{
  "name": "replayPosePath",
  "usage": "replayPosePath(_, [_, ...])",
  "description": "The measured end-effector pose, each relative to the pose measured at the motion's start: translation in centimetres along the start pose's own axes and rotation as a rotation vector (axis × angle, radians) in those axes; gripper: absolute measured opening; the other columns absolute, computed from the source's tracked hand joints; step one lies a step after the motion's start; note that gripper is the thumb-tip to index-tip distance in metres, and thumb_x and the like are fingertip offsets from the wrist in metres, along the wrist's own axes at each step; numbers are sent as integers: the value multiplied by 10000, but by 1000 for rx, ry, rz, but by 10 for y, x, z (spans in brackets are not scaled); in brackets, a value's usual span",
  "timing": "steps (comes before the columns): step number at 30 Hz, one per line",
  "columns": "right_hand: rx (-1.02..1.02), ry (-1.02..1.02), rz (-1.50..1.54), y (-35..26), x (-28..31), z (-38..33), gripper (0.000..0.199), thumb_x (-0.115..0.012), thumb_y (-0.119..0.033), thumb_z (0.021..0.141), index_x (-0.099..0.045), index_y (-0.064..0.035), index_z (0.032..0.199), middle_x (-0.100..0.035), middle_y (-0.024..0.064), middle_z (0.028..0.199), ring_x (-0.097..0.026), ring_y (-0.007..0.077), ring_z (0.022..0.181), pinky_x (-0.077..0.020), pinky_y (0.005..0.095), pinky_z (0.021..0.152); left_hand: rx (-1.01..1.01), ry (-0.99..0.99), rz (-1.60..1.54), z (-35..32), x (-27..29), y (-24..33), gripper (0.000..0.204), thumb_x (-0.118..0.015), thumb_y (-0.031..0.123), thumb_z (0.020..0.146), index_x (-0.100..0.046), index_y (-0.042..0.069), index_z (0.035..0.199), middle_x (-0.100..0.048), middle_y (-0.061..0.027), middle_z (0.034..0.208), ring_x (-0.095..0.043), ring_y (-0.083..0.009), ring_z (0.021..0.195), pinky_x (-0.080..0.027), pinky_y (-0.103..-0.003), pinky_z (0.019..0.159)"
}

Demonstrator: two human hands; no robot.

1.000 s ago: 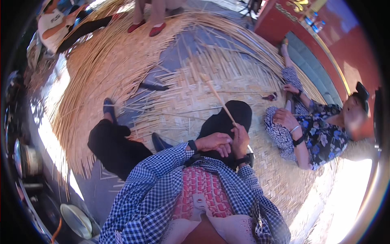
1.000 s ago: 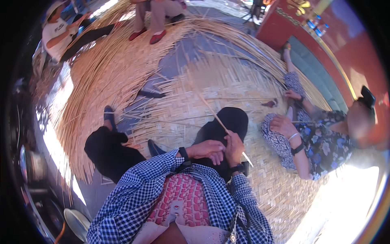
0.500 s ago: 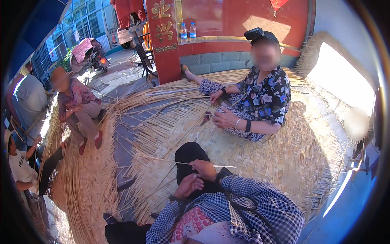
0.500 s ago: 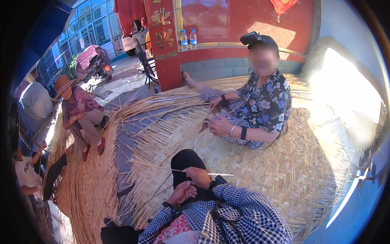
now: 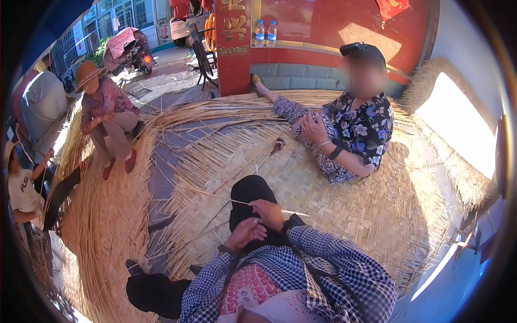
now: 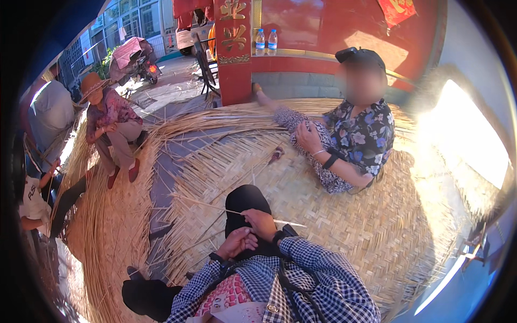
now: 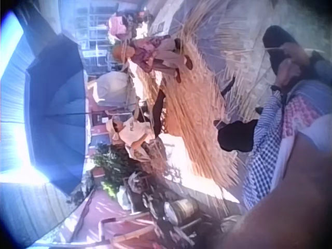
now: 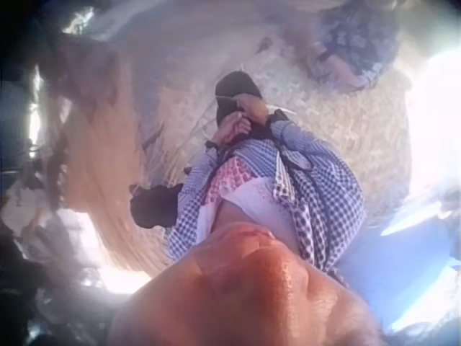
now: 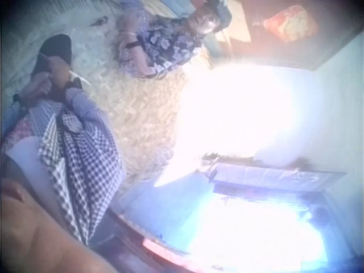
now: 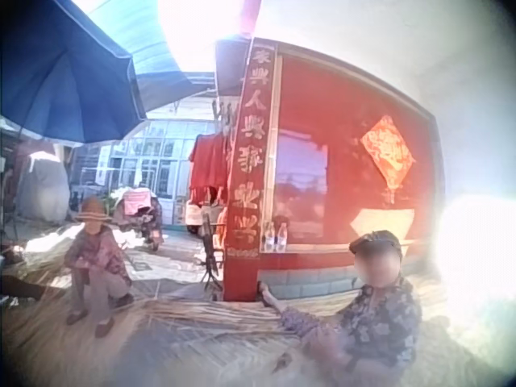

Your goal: Weaving thin strips of bamboo into a large mat while sitting on the ground with others.

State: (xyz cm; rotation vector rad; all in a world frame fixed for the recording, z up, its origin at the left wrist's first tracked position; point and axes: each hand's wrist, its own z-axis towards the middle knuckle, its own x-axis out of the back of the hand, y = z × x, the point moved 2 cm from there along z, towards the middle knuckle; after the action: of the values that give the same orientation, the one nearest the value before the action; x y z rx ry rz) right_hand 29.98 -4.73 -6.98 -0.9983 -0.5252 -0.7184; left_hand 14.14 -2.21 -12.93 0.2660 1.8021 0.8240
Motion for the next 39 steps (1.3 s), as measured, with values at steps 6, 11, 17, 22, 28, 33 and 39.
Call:
replayPosePath(6, [-80,61,39,10,-2,0,200,-560,-89,954,-656,-75,1130,-673,110,855,-682,273,782,-536,361,692,-28,-48,5,9,-5,-2,267,-457,252,1064,-526,14,1162,-690,-173,971,-723,-265,851,-616,-363,741])
replayPosePath(11, [-88,11,16,9,-3,10,229,-567,-73,913,-652,-65,1126,-659,108,858,-670,276,784,-517,373,673,-64,-42,59,8,-11,1,277,-483,251,1054,-511,1,1170,-679,-190,970,-718,-271,856,-611,-361,749])
replayPosePath(17, [-106,15,55,7,-9,10,203,-522,-86,986,-652,-51,1138,-653,111,855,-660,246,766,-510,350,677,-136,104,242,-11,-16,36,319,-552,253,1018,-545,0,1213,-685,-146,1004,-705,-220,859,-589,-323,735])
replayPosePath(22, [-160,40,99,14,-3,-2,209,-501,-81,1007,-652,-40,1145,-654,104,867,-654,212,776,-518,327,704,-866,669,-258,-53,29,117,207,-611,196,985,-590,72,1149,-663,-57,925,-655,-161,863,-541,-294,738])
replayPosePath(28, [-152,14,104,9,-7,10,218,-494,-80,1015,-651,-26,1157,-659,96,883,-645,196,772,-519,311,720,-1322,883,-877,-144,119,140,133,-655,171,940,-585,104,849,-584,1,798,-579,-129,746,-510,-279,694])
replayPosePath(33, [-156,17,101,10,-10,11,217,-493,-77,1017,-651,-22,1156,-660,96,884,-644,187,779,-518,311,726,-1291,870,-889,-146,124,147,118,-653,170,939,-585,110,865,-585,2,793,-586,-138,744,-505,-282,673])
replayPosePath(39, [-126,15,98,8,-10,11,212,-497,-68,1016,-647,-18,1158,-660,96,901,-637,184,783,-512,306,731,-1160,948,-904,-135,129,135,116,-645,193,950,-583,111,896,-599,2,807,-588,-139,742,-503,-282,648])
